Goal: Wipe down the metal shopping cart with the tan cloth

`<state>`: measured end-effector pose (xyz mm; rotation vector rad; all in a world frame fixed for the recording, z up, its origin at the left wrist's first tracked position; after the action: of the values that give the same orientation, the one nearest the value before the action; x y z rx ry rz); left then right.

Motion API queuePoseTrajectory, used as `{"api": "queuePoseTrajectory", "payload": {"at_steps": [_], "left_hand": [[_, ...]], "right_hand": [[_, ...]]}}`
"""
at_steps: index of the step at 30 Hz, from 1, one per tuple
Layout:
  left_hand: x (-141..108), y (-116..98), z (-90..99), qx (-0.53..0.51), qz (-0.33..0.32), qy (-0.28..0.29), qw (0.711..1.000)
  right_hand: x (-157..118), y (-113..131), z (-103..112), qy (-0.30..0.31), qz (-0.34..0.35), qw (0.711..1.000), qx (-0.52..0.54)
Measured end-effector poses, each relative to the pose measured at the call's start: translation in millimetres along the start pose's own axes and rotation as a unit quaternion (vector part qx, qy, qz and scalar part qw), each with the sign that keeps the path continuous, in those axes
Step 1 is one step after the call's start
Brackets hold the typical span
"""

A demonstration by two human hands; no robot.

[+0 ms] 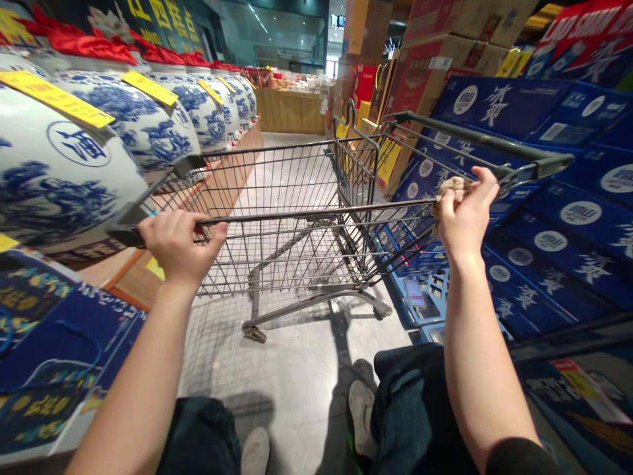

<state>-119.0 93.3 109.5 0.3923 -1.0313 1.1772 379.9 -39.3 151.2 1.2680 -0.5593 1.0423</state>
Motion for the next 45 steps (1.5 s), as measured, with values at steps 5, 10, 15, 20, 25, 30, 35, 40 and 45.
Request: {"api": "queuePoseTrajectory", "payload": {"at_steps": [5, 10, 15, 20, 25, 30, 35, 40, 45], "left_hand": [[0.4, -2.3, 2.2, 0.001, -0.003, 0.001, 1.0], [1.3, -3.2, 2.3, 0.0, -0.002, -0.005, 1.0], [2.5, -3.1, 2.7, 0.002, -0.007, -0.006, 1.0], [2.0, -0.9, 1.1, 0.003, -0.013, -0.011, 1.0], [2.4, 0.3, -1.0, 0.003, -0.015, -0.02, 1.0], [2.0, -0.6, -0.3, 0.005, -0.02, -0.018, 1.0], [-0.2, -0.3, -1.0, 0.007, -0.031, -0.024, 0.999], [0.2, 0.6, -2.3, 0.004, -0.036, -0.038, 0.999], [-0.2, -1.2, -0.3, 0.005, -0.035, -0.038, 0.999]], "right_hand": [[11.5, -13.4, 17.2, -0.05, -0.008, 0.999, 0.003], [4.6, -10.8, 3.7, 0.03, -0.022, 0.999, -0.017], [9.2, -21.0, 6.0, 0.051, -0.041, 0.996, 0.069], [15.5, -25.6, 22.9, -0.024, -0.019, 0.997, 0.07], [5.3, -12.5, 5.7, 0.005, -0.02, 0.997, 0.074], [7.3, -20.5, 4.7, 0.024, -0.039, 0.988, 0.146], [6.5, -18.2, 10.9, -0.048, -0.025, 0.995, 0.084], [-5.6, 3.6, -9.7, 0.068, -0.02, 0.978, 0.196], [2.5, -13.0, 4.5, -0.037, -0.016, 0.991, 0.125]]}}
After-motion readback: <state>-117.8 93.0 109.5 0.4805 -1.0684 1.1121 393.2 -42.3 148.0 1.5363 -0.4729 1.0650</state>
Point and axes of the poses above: each hand's wrist, its own x-axis towards the middle knuckle, its own z-axis out of the back of the hand, y = z × x, the point moved 3 cm from there along x, towards the middle knuckle, and after that the axes turned 9 degrees about x, right-handed, at the moved point
